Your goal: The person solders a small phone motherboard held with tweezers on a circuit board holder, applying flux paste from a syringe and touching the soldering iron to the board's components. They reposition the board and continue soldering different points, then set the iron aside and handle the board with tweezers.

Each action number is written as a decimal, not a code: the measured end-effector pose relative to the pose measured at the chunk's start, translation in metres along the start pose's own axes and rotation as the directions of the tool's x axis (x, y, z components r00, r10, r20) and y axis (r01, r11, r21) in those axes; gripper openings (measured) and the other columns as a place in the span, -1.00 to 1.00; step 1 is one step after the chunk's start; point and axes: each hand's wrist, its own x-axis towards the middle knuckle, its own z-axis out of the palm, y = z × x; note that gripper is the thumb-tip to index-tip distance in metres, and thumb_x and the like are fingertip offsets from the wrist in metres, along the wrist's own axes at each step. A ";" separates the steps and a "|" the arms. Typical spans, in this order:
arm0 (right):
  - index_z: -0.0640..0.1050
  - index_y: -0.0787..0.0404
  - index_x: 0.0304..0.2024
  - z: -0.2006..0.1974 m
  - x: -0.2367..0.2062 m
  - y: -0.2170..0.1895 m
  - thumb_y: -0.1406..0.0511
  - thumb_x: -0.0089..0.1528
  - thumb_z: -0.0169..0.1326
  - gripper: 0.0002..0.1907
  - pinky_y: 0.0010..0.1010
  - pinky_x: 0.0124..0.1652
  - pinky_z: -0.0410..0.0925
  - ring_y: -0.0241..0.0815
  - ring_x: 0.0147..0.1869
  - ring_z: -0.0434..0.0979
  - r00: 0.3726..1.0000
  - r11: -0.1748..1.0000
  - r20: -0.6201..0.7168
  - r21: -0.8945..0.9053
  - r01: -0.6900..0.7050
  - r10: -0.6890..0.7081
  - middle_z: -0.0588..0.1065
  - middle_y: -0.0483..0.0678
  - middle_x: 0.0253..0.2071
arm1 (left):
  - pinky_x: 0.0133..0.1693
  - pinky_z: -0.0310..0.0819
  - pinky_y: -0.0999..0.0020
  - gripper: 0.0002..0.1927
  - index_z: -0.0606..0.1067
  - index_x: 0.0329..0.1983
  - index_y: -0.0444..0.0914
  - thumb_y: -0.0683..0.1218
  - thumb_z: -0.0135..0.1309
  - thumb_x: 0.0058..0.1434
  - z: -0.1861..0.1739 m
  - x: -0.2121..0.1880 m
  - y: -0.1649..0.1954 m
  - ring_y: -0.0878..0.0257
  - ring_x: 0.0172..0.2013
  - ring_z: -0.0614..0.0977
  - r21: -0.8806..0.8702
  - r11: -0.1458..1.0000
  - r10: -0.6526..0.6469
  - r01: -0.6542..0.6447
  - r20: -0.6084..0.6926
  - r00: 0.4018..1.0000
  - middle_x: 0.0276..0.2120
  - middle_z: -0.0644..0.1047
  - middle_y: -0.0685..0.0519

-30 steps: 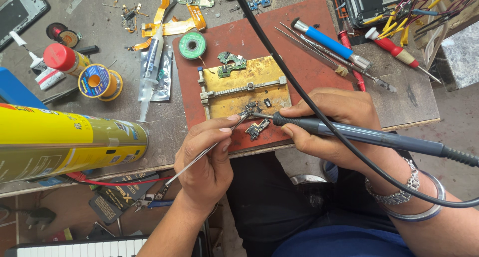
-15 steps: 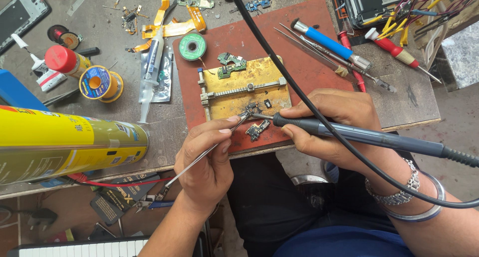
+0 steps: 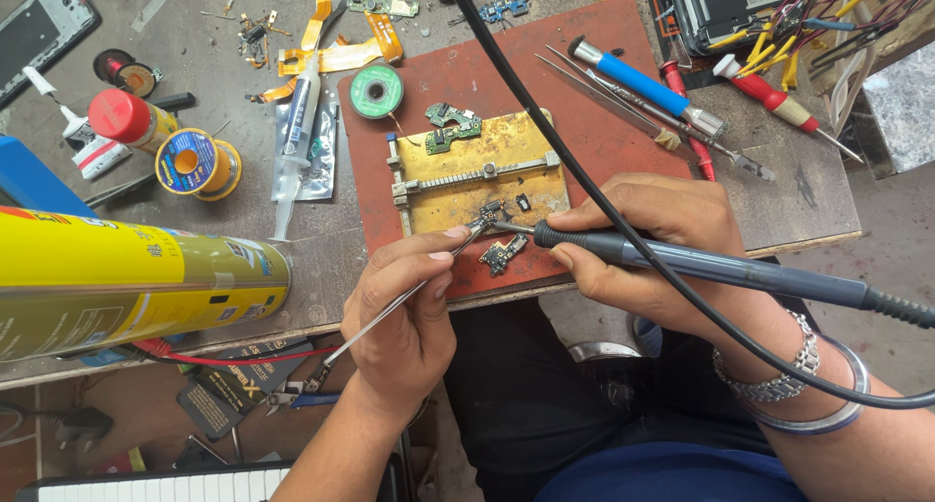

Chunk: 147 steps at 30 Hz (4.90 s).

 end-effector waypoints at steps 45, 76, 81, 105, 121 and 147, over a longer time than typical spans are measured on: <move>0.42 0.30 -0.02 0.012 -0.025 0.043 0.37 0.42 0.24 -0.76 -0.57 -0.08 0.44 -0.34 -0.13 0.57 0.946 0.872 -0.303 0.488 0.050 0.115 0.51 -0.05 -0.14 | -0.07 0.72 0.14 -0.81 0.32 0.02 -0.23 -0.22 0.05 0.43 0.002 -0.003 -0.014 -0.06 -0.10 0.73 -0.032 0.944 0.328 -0.327 0.021 0.945 -0.11 0.60 -0.12; 0.65 0.20 -0.02 -0.004 0.209 0.063 0.24 0.22 0.16 -0.69 -0.16 0.05 0.44 0.16 0.01 0.60 0.993 0.896 0.052 -0.430 0.114 -0.102 0.60 0.17 -0.13 | 0.01 0.68 0.06 -0.75 0.30 0.05 -0.20 -0.21 0.07 0.39 0.004 -0.005 -0.014 -0.05 -0.12 0.72 -0.008 0.934 0.356 -0.356 -0.007 0.934 -0.11 0.59 -0.07; 0.65 0.25 -0.10 0.001 0.214 0.062 0.27 0.13 0.20 -0.69 -0.15 -0.10 0.48 0.18 -0.10 0.63 0.945 0.843 0.121 -0.429 0.325 -0.303 0.60 0.17 -0.20 | 0.02 0.68 0.05 -0.75 0.30 0.05 -0.20 -0.22 0.07 0.39 0.003 -0.005 -0.014 -0.05 -0.12 0.72 -0.009 0.936 0.352 -0.352 -0.009 0.936 -0.11 0.59 -0.07; 0.63 0.25 -0.21 -0.001 0.237 0.033 0.24 0.17 0.31 -0.77 -0.22 -0.21 0.49 0.06 -0.26 0.66 0.949 0.934 -0.138 -0.265 0.239 -0.282 0.62 0.14 -0.36 | 0.01 0.69 0.08 -0.77 0.27 0.05 -0.20 -0.19 0.04 0.43 0.005 -0.006 -0.015 -0.04 -0.11 0.73 0.037 0.938 0.345 -0.344 -0.031 0.938 -0.12 0.60 -0.08; 0.53 0.24 0.07 -0.002 0.135 0.011 0.29 0.28 0.28 -0.66 -0.39 -0.36 0.34 -0.26 -0.39 0.45 1.000 0.999 -0.028 -0.046 -0.003 0.002 0.45 -0.09 -0.44 | 0.00 0.70 0.06 -0.80 0.24 0.09 -0.20 -0.14 -0.03 0.50 0.005 -0.006 -0.016 -0.04 -0.13 0.71 0.014 0.939 0.345 -0.344 -0.050 0.937 -0.08 0.57 -0.10; 0.60 0.27 -0.14 -0.018 0.007 0.007 0.43 0.25 0.21 -0.87 -0.51 -0.17 0.47 -0.30 -0.17 0.66 1.000 0.989 0.008 0.150 0.005 -0.006 0.63 -0.04 -0.18 | 0.38 0.27 -0.09 -0.46 0.22 0.20 -0.17 -0.26 0.27 0.31 0.009 -0.002 0.003 -0.02 0.22 0.56 0.243 0.969 0.051 -0.039 -0.042 0.998 -0.01 0.61 0.02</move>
